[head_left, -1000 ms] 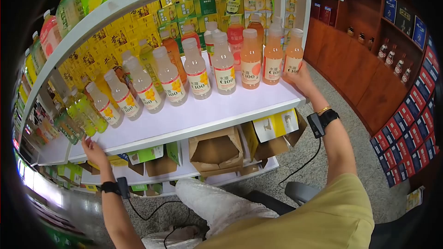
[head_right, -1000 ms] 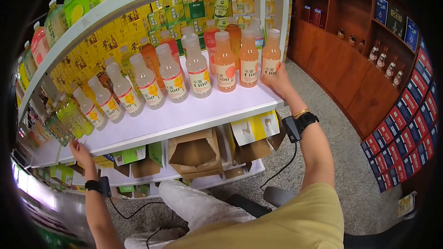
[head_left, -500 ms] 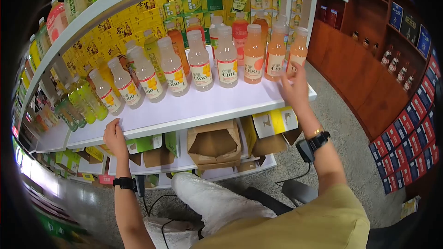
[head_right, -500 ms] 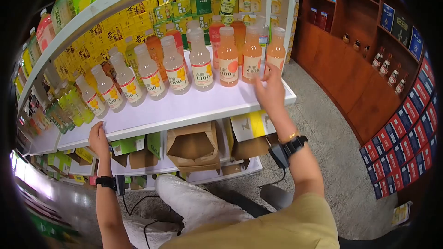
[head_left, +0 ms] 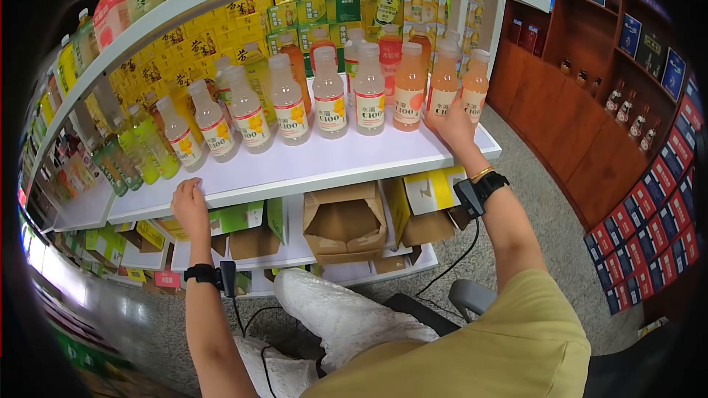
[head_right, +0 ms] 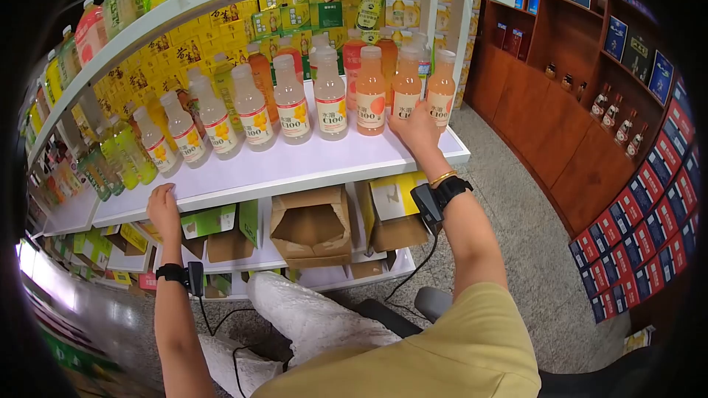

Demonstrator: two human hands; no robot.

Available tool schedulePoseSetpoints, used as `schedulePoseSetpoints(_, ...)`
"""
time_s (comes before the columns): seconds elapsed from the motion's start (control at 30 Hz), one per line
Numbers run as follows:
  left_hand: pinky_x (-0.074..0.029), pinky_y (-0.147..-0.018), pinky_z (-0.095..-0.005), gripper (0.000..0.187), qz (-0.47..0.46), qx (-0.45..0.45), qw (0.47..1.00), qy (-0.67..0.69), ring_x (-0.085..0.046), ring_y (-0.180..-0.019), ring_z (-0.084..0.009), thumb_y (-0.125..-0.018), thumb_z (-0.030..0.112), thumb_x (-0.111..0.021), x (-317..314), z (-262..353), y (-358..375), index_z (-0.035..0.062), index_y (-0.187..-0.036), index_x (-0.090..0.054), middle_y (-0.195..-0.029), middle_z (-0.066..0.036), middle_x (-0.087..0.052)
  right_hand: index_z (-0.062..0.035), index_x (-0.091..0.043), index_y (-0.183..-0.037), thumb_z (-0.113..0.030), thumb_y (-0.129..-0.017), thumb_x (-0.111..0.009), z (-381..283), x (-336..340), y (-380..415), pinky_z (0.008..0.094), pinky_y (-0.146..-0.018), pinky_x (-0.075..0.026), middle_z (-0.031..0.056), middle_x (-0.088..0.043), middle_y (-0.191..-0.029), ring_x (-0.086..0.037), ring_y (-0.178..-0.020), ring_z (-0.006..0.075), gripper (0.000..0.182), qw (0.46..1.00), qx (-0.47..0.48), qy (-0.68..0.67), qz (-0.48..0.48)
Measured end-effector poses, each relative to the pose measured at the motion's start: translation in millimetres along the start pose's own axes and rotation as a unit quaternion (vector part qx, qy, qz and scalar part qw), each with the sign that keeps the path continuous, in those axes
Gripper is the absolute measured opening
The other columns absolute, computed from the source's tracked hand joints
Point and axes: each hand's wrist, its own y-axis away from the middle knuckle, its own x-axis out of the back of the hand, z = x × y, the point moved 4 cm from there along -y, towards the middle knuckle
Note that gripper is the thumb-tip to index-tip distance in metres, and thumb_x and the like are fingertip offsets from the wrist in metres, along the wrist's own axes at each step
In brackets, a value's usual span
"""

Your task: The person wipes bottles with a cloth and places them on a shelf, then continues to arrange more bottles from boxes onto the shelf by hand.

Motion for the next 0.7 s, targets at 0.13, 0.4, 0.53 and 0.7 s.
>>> schedulePoseSetpoints(0.13, -0.045, -0.091, -0.0457, 0.024, 0.007, 0.000, 1.000, -0.012, -0.062, -0.101, -0.0339, -0.090, 0.014, -0.051, -1, 2, 2, 0.0078, -0.101, -0.072, -0.107, -0.012, -0.069, 0.0037, -0.050, -0.125, -0.042, -0.078, -0.076, 6, 1, 1, 0.0462, -0.089, -0.052, 0.0260, -0.069, -0.110, -0.068, -0.104, 0.0387, 0.071, 0.999, 0.025, -0.024, -0.001)
schedulePoseSetpoints(0.4, -0.044, -0.093, -0.0457, 0.024, -0.014, 0.009, 1.000, -0.003, -0.061, -0.102, -0.0339, -0.091, 0.013, -0.051, 2, 5, 1, 0.0065, -0.102, -0.071, -0.107, -0.012, -0.069, 0.0050, -0.039, -0.138, -0.026, -0.088, -0.071, -25, 9, 60, 0.0484, -0.093, -0.051, 0.0262, -0.056, -0.131, -0.060, -0.119, 0.0413, 0.066, 0.977, 0.154, -0.090, 0.113)
schedulePoseSetpoints(0.53, -0.046, -0.090, -0.0464, 0.026, 0.001, -0.016, 1.000, -0.002, -0.062, -0.100, -0.0362, -0.092, 0.015, -0.048, 8, 11, 3, 0.0038, -0.101, -0.070, -0.106, -0.014, -0.068, 0.0048, -0.041, -0.135, -0.028, -0.087, -0.072, -62, -9, 43, 0.0487, -0.091, -0.052, 0.0271, -0.061, -0.125, -0.063, -0.113, 0.0418, 0.066, 0.979, 0.165, -0.097, 0.071)
schedulePoseSetpoints(0.7, -0.043, -0.094, -0.0465, 0.023, 0.000, -0.014, 1.000, 0.001, -0.061, -0.103, -0.0331, -0.092, 0.014, -0.051, 5, 4, 6, 0.0056, -0.103, -0.070, -0.109, -0.012, -0.068, 0.0052, -0.045, -0.123, -0.042, -0.083, -0.076, -54, -48, 9, 0.0460, -0.087, -0.054, 0.0280, -0.067, -0.110, -0.068, -0.102, 0.0415, 0.069, 0.997, 0.051, -0.063, 0.005)
